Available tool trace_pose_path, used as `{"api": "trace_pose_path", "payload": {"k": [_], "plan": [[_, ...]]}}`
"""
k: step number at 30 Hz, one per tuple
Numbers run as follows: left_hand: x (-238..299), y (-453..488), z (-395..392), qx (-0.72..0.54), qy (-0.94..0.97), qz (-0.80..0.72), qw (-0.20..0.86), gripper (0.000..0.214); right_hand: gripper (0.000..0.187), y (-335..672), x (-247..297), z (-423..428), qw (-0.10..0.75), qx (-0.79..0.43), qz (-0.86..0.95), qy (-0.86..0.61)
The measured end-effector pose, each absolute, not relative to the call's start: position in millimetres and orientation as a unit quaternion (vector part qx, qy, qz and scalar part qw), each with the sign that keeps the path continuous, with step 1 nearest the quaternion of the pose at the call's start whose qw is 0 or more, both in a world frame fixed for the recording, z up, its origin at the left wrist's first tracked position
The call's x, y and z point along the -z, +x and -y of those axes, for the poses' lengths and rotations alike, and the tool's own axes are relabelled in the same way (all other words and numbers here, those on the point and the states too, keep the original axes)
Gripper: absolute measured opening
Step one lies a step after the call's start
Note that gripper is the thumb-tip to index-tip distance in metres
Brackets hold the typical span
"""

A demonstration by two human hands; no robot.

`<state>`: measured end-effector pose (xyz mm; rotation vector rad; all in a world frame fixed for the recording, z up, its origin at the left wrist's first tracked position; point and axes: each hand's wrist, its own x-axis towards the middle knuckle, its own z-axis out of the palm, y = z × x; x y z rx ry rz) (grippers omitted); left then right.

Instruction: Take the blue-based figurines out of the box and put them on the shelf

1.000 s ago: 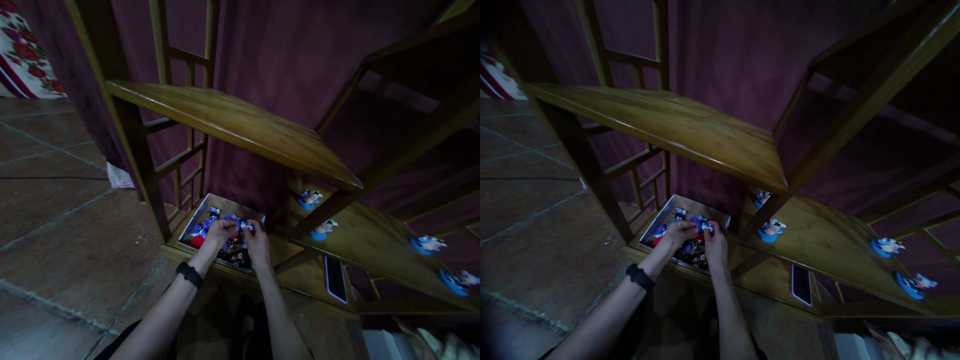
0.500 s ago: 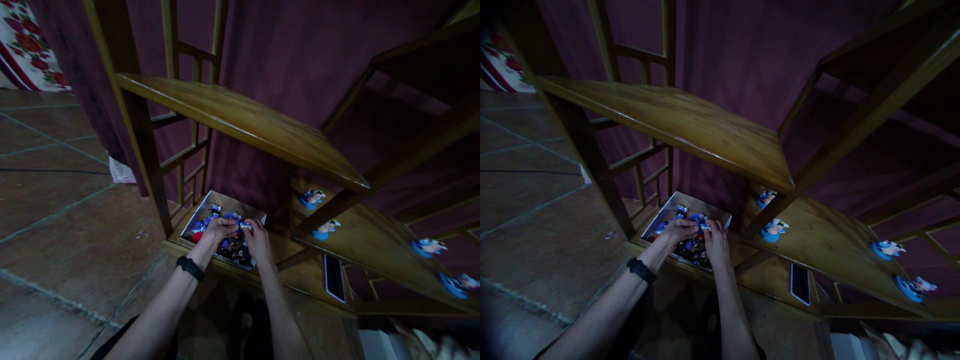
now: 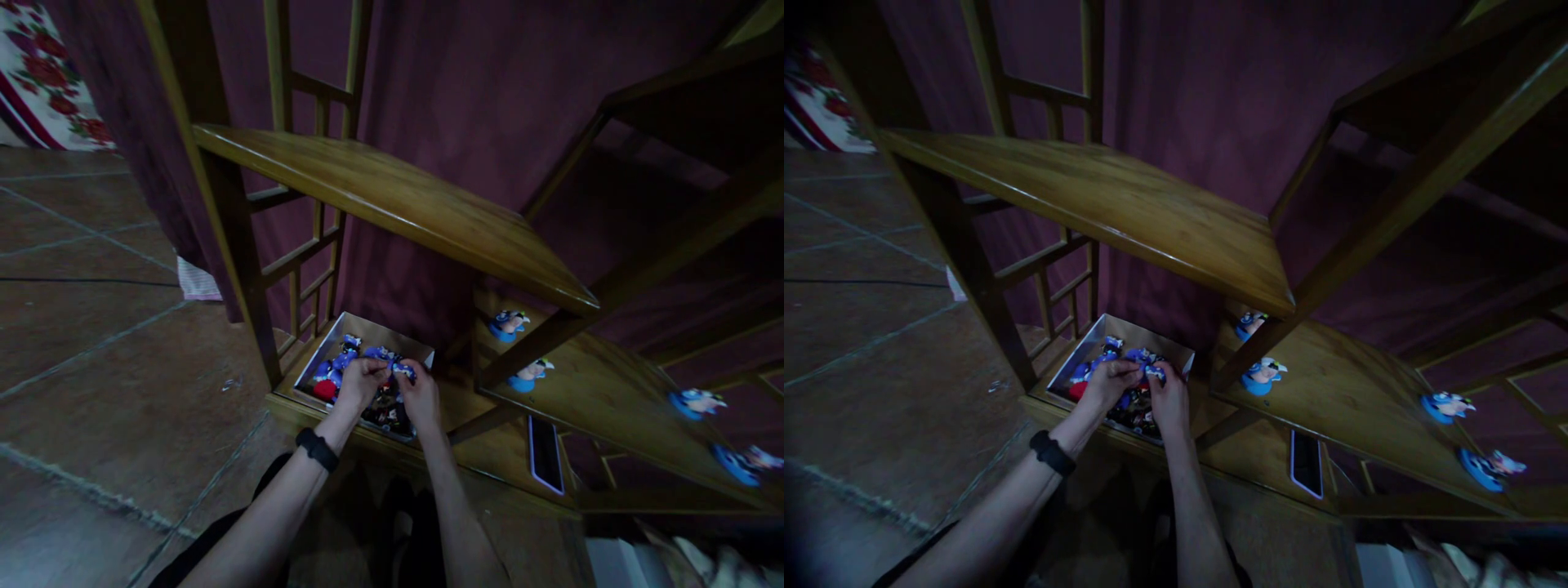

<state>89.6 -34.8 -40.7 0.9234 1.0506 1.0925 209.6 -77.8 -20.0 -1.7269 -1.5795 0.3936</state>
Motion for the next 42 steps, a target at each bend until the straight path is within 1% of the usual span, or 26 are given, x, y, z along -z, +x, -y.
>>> {"api": "trace_pose_path", "payload": {"k": [2,5,9,13,15,21,23,27,33,36,38,40,42], "plan": [[40,91,37,-0.483,0.42,-0.449,0.624,0.014,0.021,210,20,79,0.379,-0.157,0.608,-0.68],[35,89,38,-0.472,0.383,-0.439,0.661,0.018,0.022,209,18,82,0.383,-0.132,0.641,-0.652],[27,77,37,-0.438,0.302,-0.453,0.716,0.022,0.028,205,12,87,0.358,-0.113,0.698,-0.609],[24,69,38,-0.419,0.28,-0.451,0.737,0.021,0.03,203,10,89,0.336,-0.103,0.725,-0.592],[25,71,40,-0.43,0.286,-0.452,0.727,0.019,0.031,202,12,88,0.341,-0.103,0.72,-0.596],[28,86,46,-0.479,0.357,-0.466,0.653,0.013,0.026,204,20,82,0.381,-0.125,0.676,-0.618],[28,86,45,-0.474,0.386,-0.451,0.651,0.015,0.024,205,20,80,0.391,-0.137,0.666,-0.62],[28,81,40,-0.438,0.393,-0.432,0.684,0.023,0.022,206,17,78,0.413,-0.159,0.654,-0.614],[23,72,36,-0.444,0.306,-0.443,0.716,0.025,0.034,206,26,70,0.478,-0.278,0.592,-0.587],[20,68,36,-0.427,0.279,-0.433,0.743,0.026,0.029,207,32,65,0.49,-0.304,0.57,-0.585],[19,66,35,-0.42,0.274,-0.428,0.752,0.032,0.026,208,33,63,0.496,-0.325,0.565,-0.573],[19,66,34,-0.417,0.282,-0.428,0.75,0.039,0.027,210,34,60,0.506,-0.353,0.559,-0.555],[21,68,33,-0.418,0.291,-0.437,0.742,0.04,0.028,212,34,58,0.508,-0.376,0.553,-0.543]]}}
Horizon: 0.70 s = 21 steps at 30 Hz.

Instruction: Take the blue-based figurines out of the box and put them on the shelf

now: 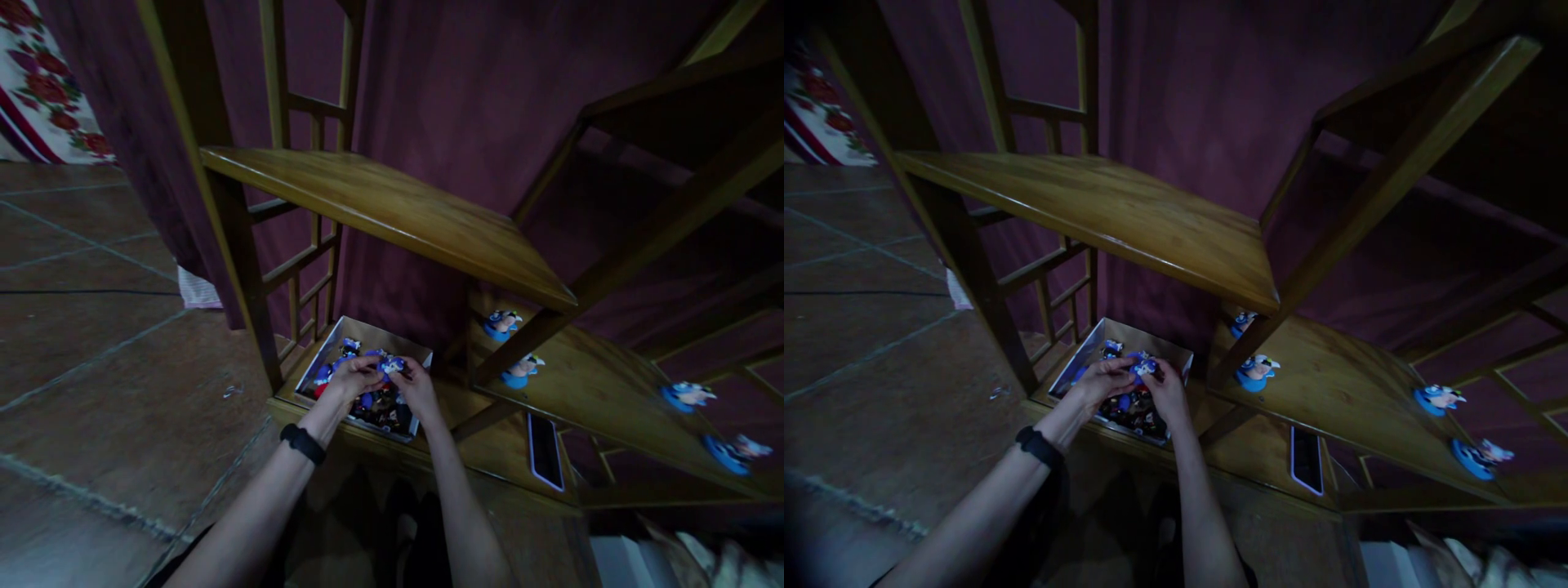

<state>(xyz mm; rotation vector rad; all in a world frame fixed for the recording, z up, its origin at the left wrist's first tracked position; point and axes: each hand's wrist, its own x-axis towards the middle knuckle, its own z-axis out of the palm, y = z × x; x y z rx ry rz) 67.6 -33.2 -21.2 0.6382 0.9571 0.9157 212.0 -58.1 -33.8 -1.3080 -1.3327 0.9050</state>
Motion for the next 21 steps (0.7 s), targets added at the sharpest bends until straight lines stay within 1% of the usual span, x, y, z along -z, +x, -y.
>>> {"api": "trace_pose_path", "payload": {"k": [5,14,16,18,21], "plan": [[23,70,35,-0.42,0.293,-0.455,0.728,0.035,0.028,219,34,56,0.475,-0.405,0.558,-0.546],[26,72,36,-0.415,0.284,-0.465,0.729,0.033,0.026,218,38,62,0.459,-0.352,0.606,-0.546],[26,72,35,-0.414,0.283,-0.475,0.724,0.031,0.025,215,41,61,0.465,-0.354,0.597,-0.549],[24,69,33,-0.409,0.277,-0.473,0.729,0.03,0.025,212,41,59,0.478,-0.383,0.586,-0.531],[20,63,30,-0.417,0.265,-0.458,0.739,0.031,0.034,211,39,59,0.509,-0.435,0.557,-0.491]]}}
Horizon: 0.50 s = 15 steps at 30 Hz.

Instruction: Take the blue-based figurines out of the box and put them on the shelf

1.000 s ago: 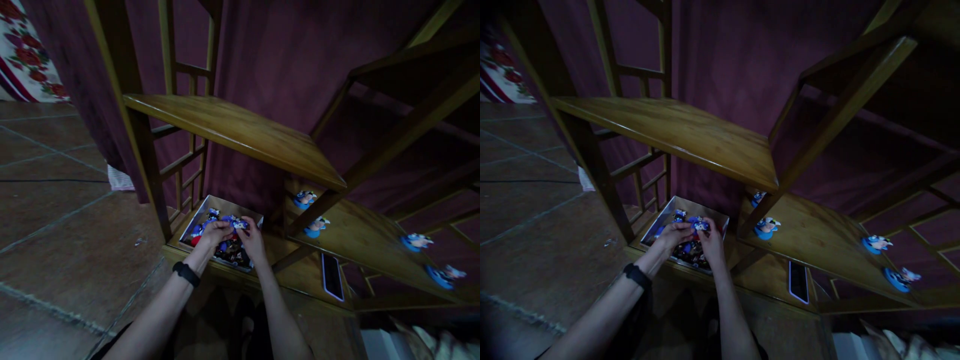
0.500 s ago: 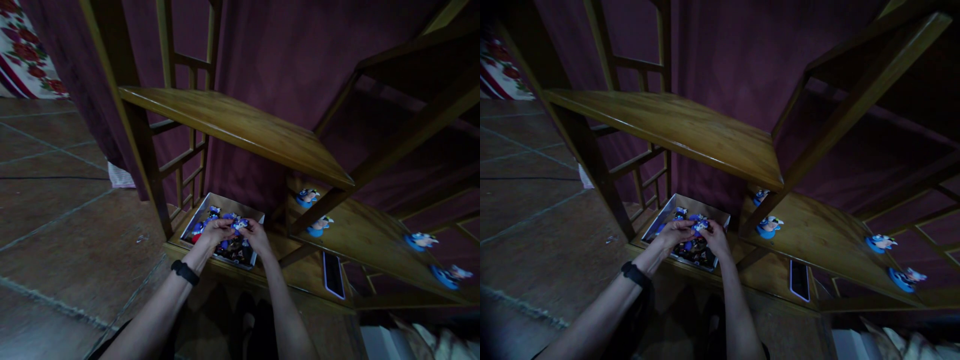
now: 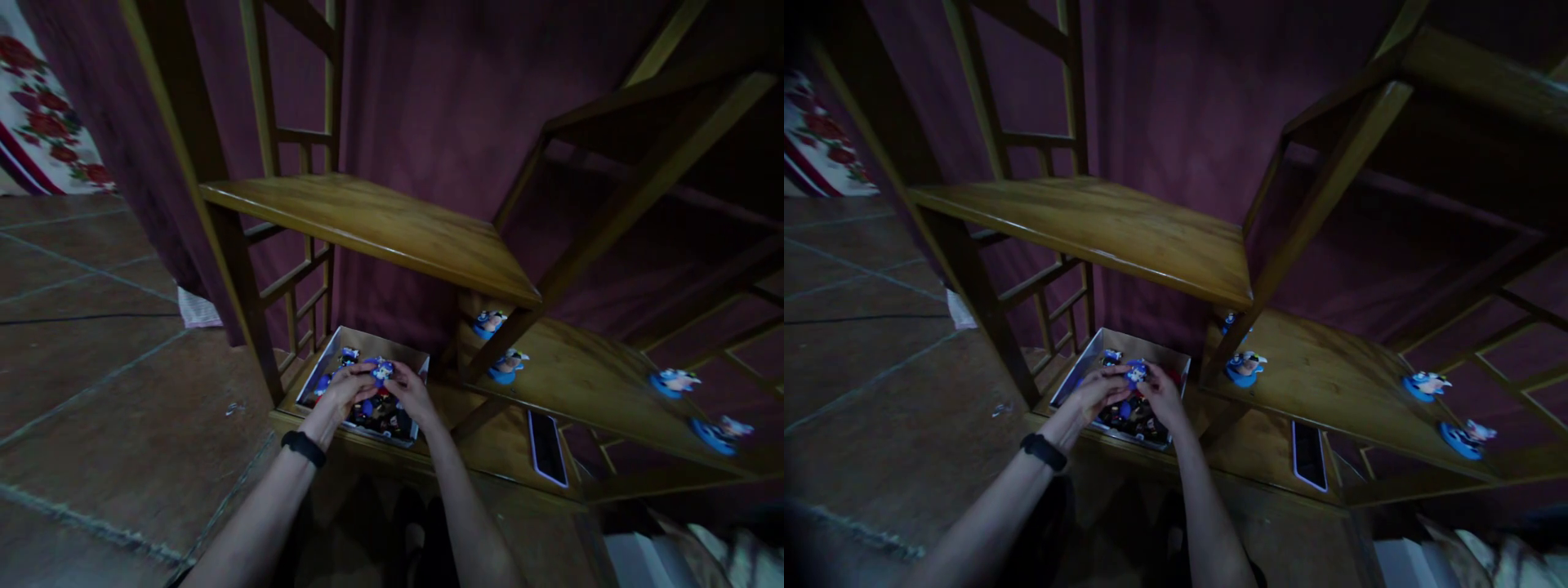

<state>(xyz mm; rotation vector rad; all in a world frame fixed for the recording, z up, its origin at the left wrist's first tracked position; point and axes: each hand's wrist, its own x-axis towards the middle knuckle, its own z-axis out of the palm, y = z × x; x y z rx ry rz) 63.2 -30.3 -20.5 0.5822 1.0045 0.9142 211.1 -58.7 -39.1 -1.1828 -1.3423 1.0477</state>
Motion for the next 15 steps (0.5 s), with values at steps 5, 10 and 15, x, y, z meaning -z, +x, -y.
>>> {"api": "trace_pose_path", "payload": {"k": [5,10,15], "plan": [[20.0,56.7,26.2,-0.432,0.241,-0.441,0.749,0.03,0.033,214.4,38.5,62.7,0.582,-0.456,0.438,-0.512],[20.4,60.3,27.8,-0.408,0.261,-0.427,0.763,0.026,0.034,211.7,39.9,63.0,0.564,-0.517,0.406,-0.5],[20.5,65.6,30.7,-0.408,0.303,-0.443,0.739,0.022,0.031,208.2,37.6,58.2,0.55,-0.512,0.414,-0.514]]}}
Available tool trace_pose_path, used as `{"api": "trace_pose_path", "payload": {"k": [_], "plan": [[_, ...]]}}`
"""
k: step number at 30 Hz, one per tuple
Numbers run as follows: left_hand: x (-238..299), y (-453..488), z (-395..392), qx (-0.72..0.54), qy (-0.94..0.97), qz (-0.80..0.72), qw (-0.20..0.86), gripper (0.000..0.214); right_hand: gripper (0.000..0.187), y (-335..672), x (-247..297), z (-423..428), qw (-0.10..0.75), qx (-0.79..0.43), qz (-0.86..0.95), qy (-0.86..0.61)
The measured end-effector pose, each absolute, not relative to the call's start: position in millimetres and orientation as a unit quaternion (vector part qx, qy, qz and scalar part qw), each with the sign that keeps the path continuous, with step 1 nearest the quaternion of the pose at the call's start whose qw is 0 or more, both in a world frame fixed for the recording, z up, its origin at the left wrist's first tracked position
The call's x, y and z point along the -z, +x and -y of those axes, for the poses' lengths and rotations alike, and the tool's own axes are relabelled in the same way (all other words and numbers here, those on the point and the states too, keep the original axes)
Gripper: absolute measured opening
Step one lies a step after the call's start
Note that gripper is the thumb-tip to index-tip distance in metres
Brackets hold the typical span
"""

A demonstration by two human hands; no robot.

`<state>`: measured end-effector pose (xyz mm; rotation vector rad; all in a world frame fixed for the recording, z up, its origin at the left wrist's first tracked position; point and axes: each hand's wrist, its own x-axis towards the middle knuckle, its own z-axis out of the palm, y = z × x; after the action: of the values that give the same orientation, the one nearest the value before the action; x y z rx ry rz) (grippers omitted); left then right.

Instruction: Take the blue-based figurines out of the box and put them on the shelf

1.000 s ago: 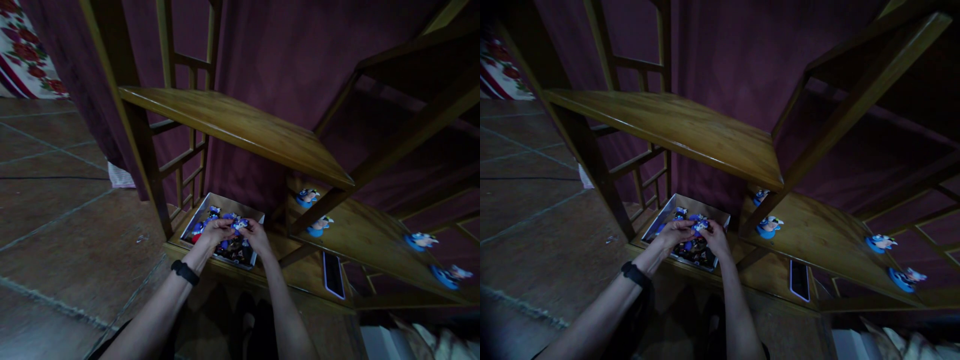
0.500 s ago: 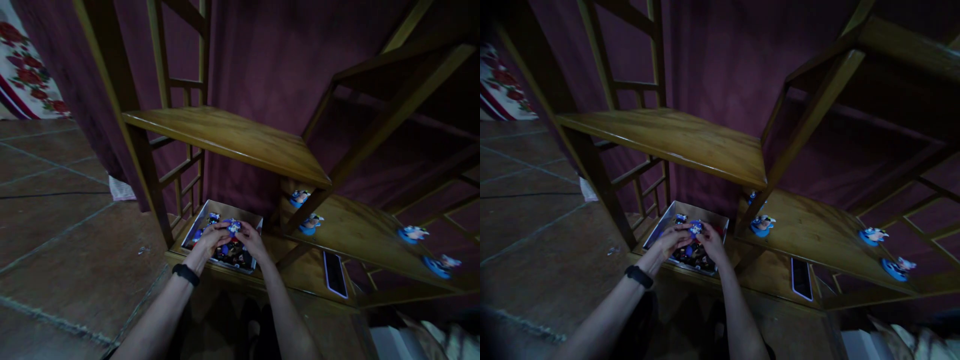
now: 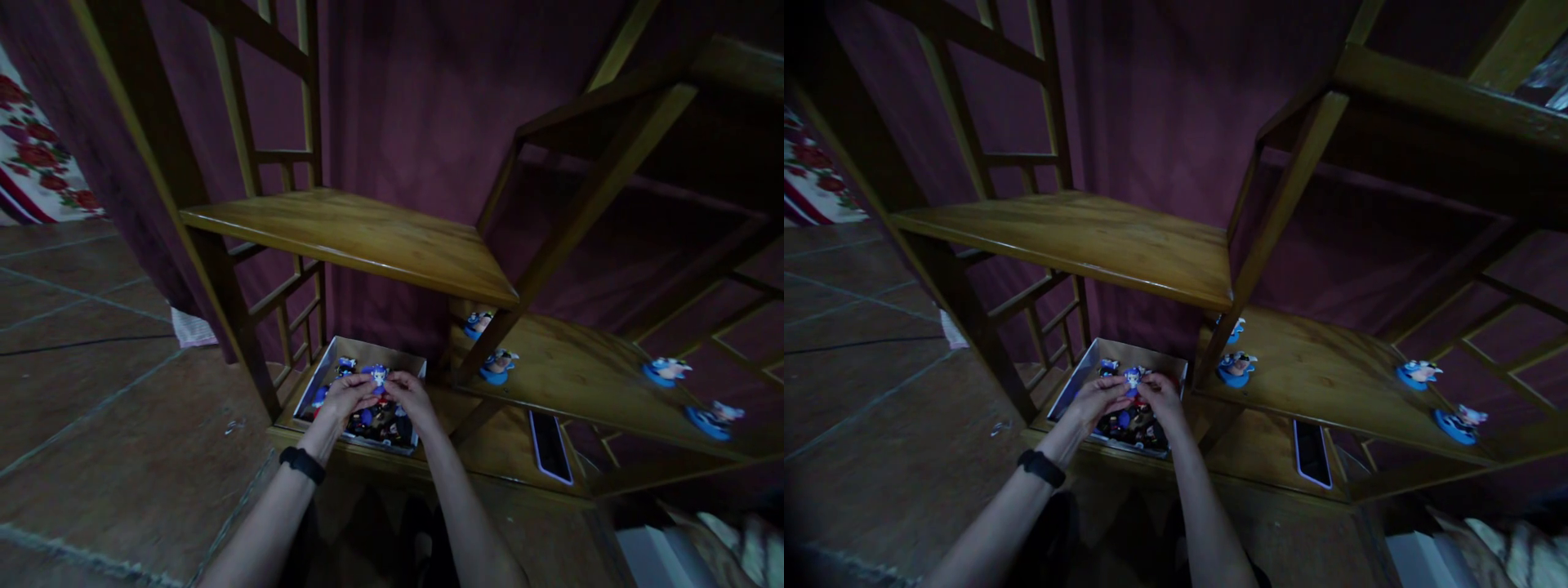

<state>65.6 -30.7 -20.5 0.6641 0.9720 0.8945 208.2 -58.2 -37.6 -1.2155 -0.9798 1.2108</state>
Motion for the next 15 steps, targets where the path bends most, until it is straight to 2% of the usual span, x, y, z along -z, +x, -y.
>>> {"api": "trace_pose_path", "payload": {"k": [7,15], "plan": [[24,69,33,-0.412,0.302,-0.454,0.73,0.024,0.021,213,51,48,0.519,-0.47,0.475,-0.534],[27,75,36,-0.413,0.282,-0.462,0.732,0.016,0.017,215,61,51,0.528,-0.41,0.495,-0.554]]}}
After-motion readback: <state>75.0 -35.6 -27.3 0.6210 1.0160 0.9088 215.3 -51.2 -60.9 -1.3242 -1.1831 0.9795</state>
